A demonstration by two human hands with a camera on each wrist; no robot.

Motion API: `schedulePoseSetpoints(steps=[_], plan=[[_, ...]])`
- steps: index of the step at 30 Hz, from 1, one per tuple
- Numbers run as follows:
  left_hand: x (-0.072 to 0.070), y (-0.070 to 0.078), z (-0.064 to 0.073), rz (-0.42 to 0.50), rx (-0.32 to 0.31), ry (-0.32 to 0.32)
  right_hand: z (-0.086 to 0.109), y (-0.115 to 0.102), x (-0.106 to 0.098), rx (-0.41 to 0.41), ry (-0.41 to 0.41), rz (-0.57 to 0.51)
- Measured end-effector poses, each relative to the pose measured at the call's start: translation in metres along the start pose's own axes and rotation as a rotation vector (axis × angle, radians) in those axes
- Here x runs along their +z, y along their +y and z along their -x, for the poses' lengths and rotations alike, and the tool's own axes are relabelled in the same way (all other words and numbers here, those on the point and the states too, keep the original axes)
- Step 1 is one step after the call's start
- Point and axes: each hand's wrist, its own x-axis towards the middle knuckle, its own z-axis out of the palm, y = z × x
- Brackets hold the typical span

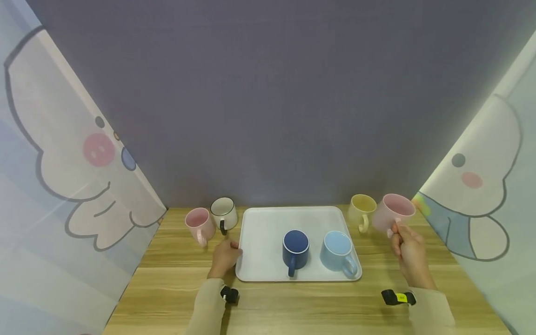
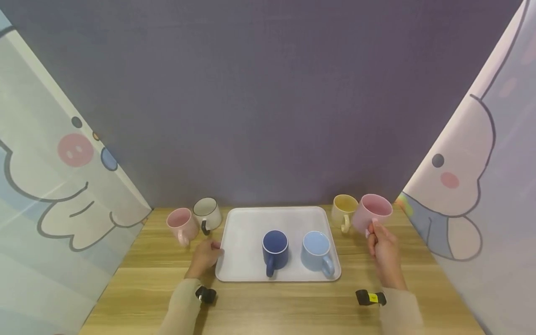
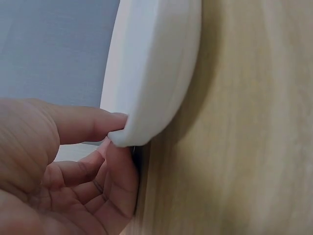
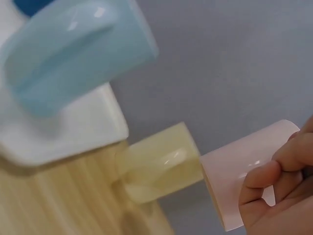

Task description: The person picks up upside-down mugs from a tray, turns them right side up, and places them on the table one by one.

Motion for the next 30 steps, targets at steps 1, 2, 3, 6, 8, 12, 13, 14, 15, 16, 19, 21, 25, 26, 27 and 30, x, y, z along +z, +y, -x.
schedulePoseSetpoints(steps=[1, 2, 3, 6, 8, 12, 13, 14, 15, 16, 19, 21, 25, 26, 27, 30], plan=[[0.0, 0.0, 0.0, 0.003, -0.001, -0.001, -0.001, 0.003, -0.002, 0.0, 0.008, -0.005], [-0.001, 0.0, 0.0, 0.005, 0.0, -0.002, -0.003, 0.005, -0.004, 0.002, 0.019, -0.007], [-0.001, 0.0, 0.001, 0.008, 0.001, -0.002, -0.004, 0.009, -0.007, 0.005, 0.026, -0.005], [0.0, 0.0, 0.0, 0.011, -0.01, -0.004, -0.007, 0.019, -0.015, 0.023, 0.051, -0.002], [0.001, 0.0, 0.0, 0.013, -0.016, -0.004, -0.009, 0.025, -0.021, 0.043, 0.065, 0.005], [0.003, -0.001, -0.001, 0.018, -0.025, -0.004, -0.012, 0.036, -0.032, 0.079, 0.097, 0.025], [0.003, -0.001, -0.001, 0.021, -0.02, -0.002, -0.012, 0.039, -0.034, 0.083, 0.103, 0.031], [0.003, -0.001, 0.0, 0.023, -0.021, -0.001, -0.013, 0.042, -0.036, 0.089, 0.11, 0.037], [0.003, -0.001, 0.0, 0.022, -0.014, 0.001, -0.014, 0.044, -0.038, 0.094, 0.119, 0.045], [0.003, -0.001, -0.001, 0.023, -0.013, 0.002, -0.015, 0.047, -0.041, 0.101, 0.122, 0.048], [0.004, -0.002, -0.001, 0.026, -0.016, -0.002, -0.017, 0.053, -0.045, 0.12, 0.125, 0.062], [0.004, -0.002, -0.002, 0.027, -0.019, -0.004, -0.018, 0.057, -0.048, 0.132, 0.114, 0.073], [0.005, -0.003, -0.001, 0.032, -0.019, 0.005, -0.02, 0.062, -0.051, 0.171, 0.089, 0.122], [0.005, -0.003, -0.001, 0.033, -0.014, 0.006, -0.02, 0.062, -0.051, 0.187, 0.085, 0.132], [0.005, -0.003, -0.001, 0.034, -0.014, 0.008, -0.02, 0.063, -0.051, 0.202, 0.083, 0.139], [0.005, -0.003, 0.0, 0.042, -0.015, 0.006, -0.021, 0.064, -0.052, 0.241, 0.083, 0.15]])
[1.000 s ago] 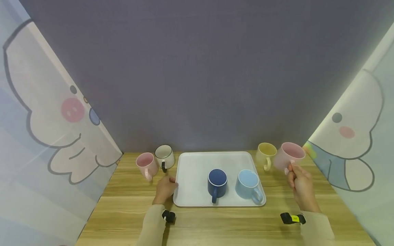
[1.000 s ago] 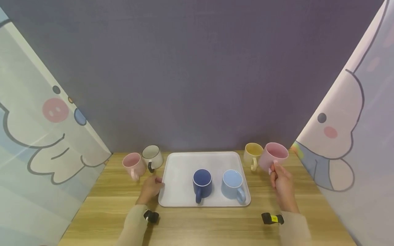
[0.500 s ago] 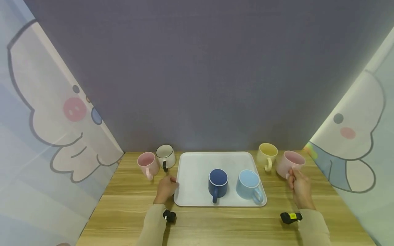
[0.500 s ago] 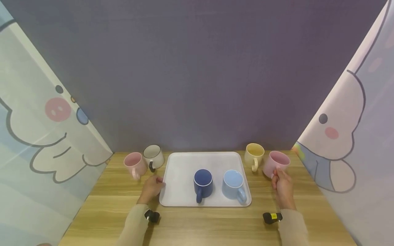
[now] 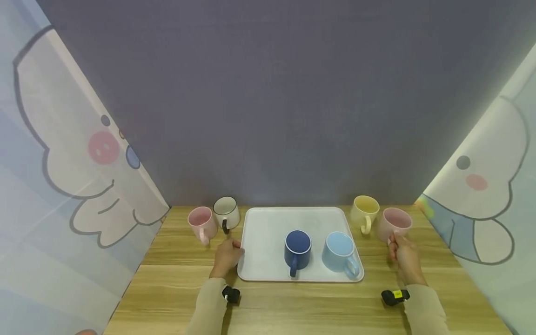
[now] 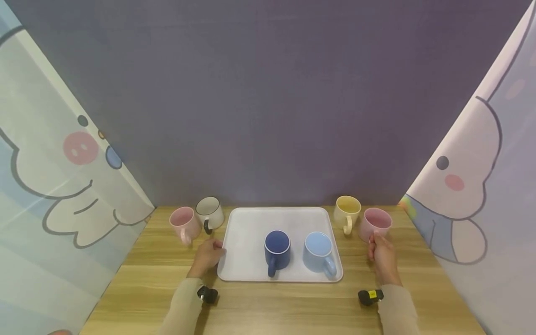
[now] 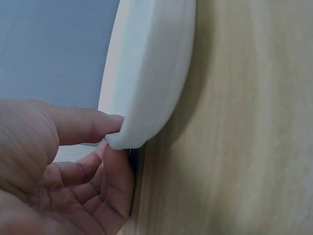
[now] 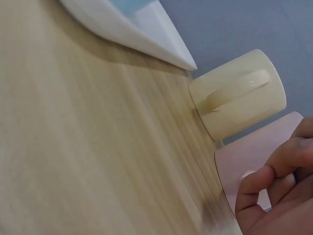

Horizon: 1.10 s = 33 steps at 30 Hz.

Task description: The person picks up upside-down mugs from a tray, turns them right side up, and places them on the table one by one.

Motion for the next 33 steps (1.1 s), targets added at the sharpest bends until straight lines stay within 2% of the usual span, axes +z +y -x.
schedulePoseSetpoints(steps=[9, 14, 20, 25, 33], plan=[[-0.0016, 0.0018, 0.0004, -0.001, -0.007, -0.002, -0.0021, -0.0023, -0.0031, 0.036, -0.04, -0.014], [-0.0023, 0.0027, 0.0017, -0.007, 0.005, 0.006, -0.0047, -0.0029, -0.0039, 0.03, -0.06, 0.011], [-0.0016, 0.0035, 0.0038, 0.005, -0.011, -0.002, -0.0065, -0.0022, -0.0052, 0.031, -0.054, 0.047], [-0.0018, 0.0022, 0.0041, 0.013, -0.017, -0.001, -0.0065, -0.0012, -0.0062, 0.033, -0.069, 0.039], [-0.0021, 0.0022, 0.0035, 0.018, 0.011, 0.003, -0.0046, -0.0029, -0.0054, 0.041, -0.091, 0.006]])
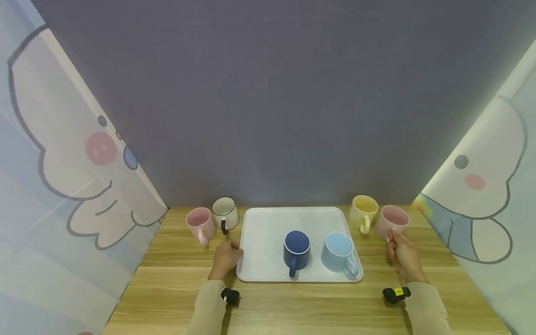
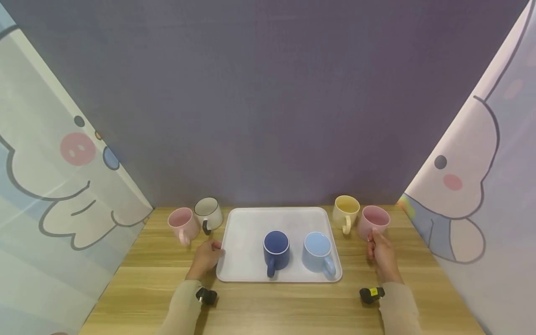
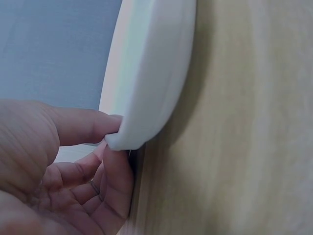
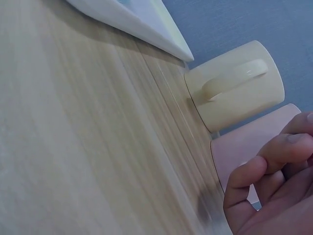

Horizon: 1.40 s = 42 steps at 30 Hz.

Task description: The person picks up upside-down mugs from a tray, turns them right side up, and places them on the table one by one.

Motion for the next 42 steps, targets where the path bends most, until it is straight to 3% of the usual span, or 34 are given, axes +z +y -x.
schedulePoseSetpoints(steps=[8, 14, 17, 21, 23, 25, 27, 30, 34, 42], plan=[[-0.001, 0.002, 0.0, -0.005, 0.001, 0.003, 0.0, 0.0, 0.0, 0.009, -0.035, -0.067], [0.002, 0.0, 0.0, 0.002, 0.009, 0.006, 0.004, -0.007, 0.001, 0.058, -0.004, -0.086], [0.003, -0.001, 0.0, 0.006, 0.007, 0.001, 0.008, -0.012, 0.003, 0.096, 0.077, -0.082], [0.003, -0.001, -0.001, 0.007, 0.016, 0.009, 0.012, -0.02, 0.016, 0.081, 0.295, 0.008], [0.003, -0.001, -0.001, 0.006, 0.021, 0.013, 0.013, -0.023, 0.023, 0.059, 0.373, 0.078], [0.003, -0.001, -0.001, 0.005, 0.021, 0.012, 0.013, -0.025, 0.03, 0.055, 0.386, 0.195], [0.002, 0.0, -0.001, 0.005, 0.019, 0.007, 0.015, -0.026, 0.036, 0.057, 0.318, 0.322], [0.002, 0.0, -0.002, 0.002, 0.012, -0.001, 0.02, -0.026, 0.044, 0.025, 0.14, 0.513], [0.0, 0.002, 0.0, -0.008, 0.025, 0.001, 0.029, -0.025, 0.056, -0.033, -0.083, 0.597], [-0.002, 0.004, 0.002, -0.005, 0.026, 0.006, 0.044, -0.02, 0.068, -0.123, -0.346, 0.768]])
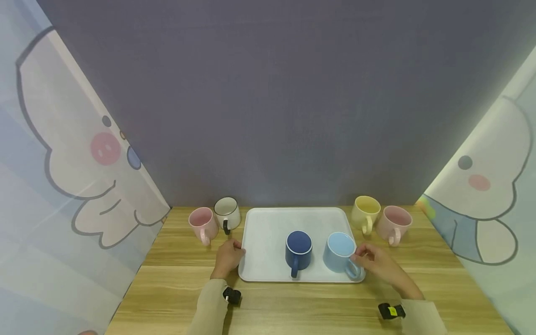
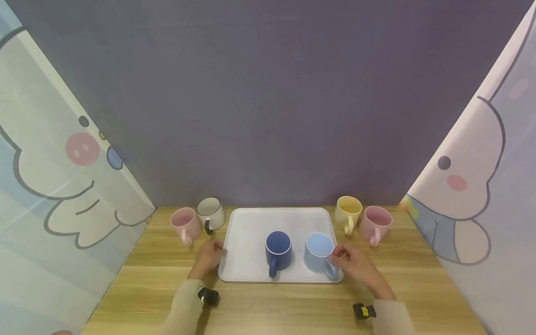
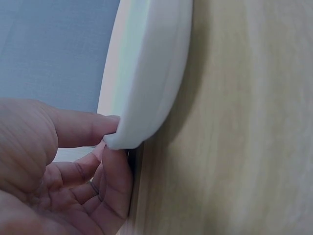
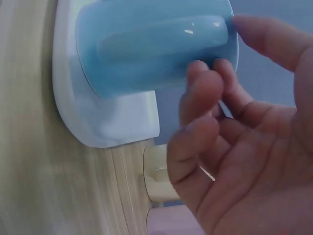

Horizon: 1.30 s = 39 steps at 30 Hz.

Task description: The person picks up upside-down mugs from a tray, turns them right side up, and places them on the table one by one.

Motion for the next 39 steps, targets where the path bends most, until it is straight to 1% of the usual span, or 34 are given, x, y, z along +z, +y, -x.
schedulePoseSetpoints(steps=[2, 4, 10, 12, 13, 16, 18, 21, 22, 24, 29, 31, 39], plan=[[0.0, 0.0, 0.0, 0.006, -0.008, 0.0, 0.001, 0.001, 0.001, -0.026, -0.039, 0.013], [0.001, 0.0, 0.0, 0.008, -0.012, -0.001, 0.001, 0.003, 0.002, -0.033, -0.073, -0.006], [0.0, -0.001, 0.0, 0.004, -0.015, -0.005, -0.001, 0.002, 0.004, 0.001, -0.204, -0.076], [0.0, 0.0, -0.001, 0.004, -0.016, -0.006, -0.002, 0.001, 0.005, 0.019, -0.231, -0.103], [0.0, 0.0, -0.001, 0.004, -0.015, -0.006, -0.002, 0.001, 0.006, 0.028, -0.232, -0.114], [0.001, 0.0, -0.001, 0.002, -0.013, -0.004, -0.004, -0.001, 0.008, 0.038, -0.217, -0.121], [0.001, 0.0, 0.0, 0.0, -0.013, -0.001, -0.006, -0.001, 0.011, 0.023, -0.193, -0.112], [0.002, 0.0, 0.0, 0.003, -0.011, 0.002, -0.009, 0.0, 0.015, -0.001, -0.143, -0.096], [0.002, 0.0, 0.0, 0.004, -0.012, 0.002, -0.01, 0.001, 0.016, 0.003, -0.124, -0.094], [0.002, 0.0, 0.0, 0.004, -0.013, 0.001, -0.012, 0.001, 0.02, 0.021, -0.083, -0.095], [0.002, 0.0, 0.001, 0.006, -0.013, -0.003, -0.018, 0.0, 0.026, 0.129, -0.011, -0.105], [0.002, 0.0, 0.001, 0.008, -0.013, -0.003, -0.02, -0.001, 0.028, 0.157, 0.006, -0.107], [0.003, -0.002, -0.001, 0.003, -0.021, -0.003, -0.026, -0.002, 0.034, 0.185, 0.056, -0.131]])
